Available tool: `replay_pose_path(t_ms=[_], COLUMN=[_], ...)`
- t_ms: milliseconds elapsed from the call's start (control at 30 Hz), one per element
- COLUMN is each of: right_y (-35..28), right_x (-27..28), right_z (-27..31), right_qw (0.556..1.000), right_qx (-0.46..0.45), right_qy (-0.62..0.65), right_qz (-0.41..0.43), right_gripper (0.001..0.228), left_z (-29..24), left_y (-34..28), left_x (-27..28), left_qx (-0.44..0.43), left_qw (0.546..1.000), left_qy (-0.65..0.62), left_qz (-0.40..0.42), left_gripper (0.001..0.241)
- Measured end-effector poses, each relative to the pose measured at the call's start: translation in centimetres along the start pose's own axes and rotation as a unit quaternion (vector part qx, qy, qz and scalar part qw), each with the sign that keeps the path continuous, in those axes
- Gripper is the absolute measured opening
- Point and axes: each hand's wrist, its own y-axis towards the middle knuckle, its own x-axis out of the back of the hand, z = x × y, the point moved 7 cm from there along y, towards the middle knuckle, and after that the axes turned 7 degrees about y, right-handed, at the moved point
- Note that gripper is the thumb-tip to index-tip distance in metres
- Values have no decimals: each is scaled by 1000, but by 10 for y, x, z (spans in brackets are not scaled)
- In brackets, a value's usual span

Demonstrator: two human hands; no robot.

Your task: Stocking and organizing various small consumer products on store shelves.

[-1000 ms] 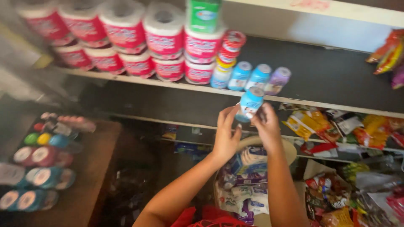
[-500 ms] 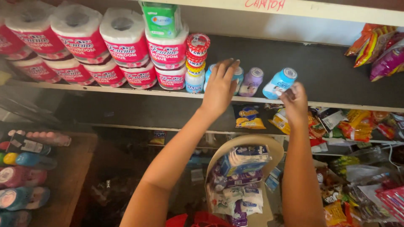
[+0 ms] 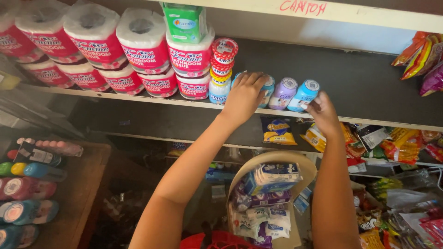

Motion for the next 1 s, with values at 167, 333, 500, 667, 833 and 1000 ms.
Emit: replay_pose_path(t_ms=[167, 333, 500, 667, 833, 1000], right_y=[-7, -36, -92, -117, -132, -150], right_x=[0, -15, -20, -130, -244, -342], right_z=[0, 16, 11, 31, 47, 57], right_qw=[999, 996, 906, 922, 937, 944], right_qx=[-5, 32, 210, 248, 223, 166], right_qy=[-49, 31, 134, 205, 263, 268], right_qz=[-10, -77, -342, -216, -61, 98], right_gripper=[37, 61, 39, 36, 26, 28], left_z=[-7, -8, 16, 33, 53, 74], left_y=[-6, -39, -105, -169, -229, -281], left_x=[29, 78, 103, 129, 170, 214], left_qx=[2, 64, 194, 269, 290, 371], left_qw=[998, 991, 968, 943, 944, 916], left_qy=[-51, -105, -145, -184, -117, -96], left_qz=[-30, -47, -69, -68, -102, -119], left_gripper=[49, 56, 51, 53, 57, 55])
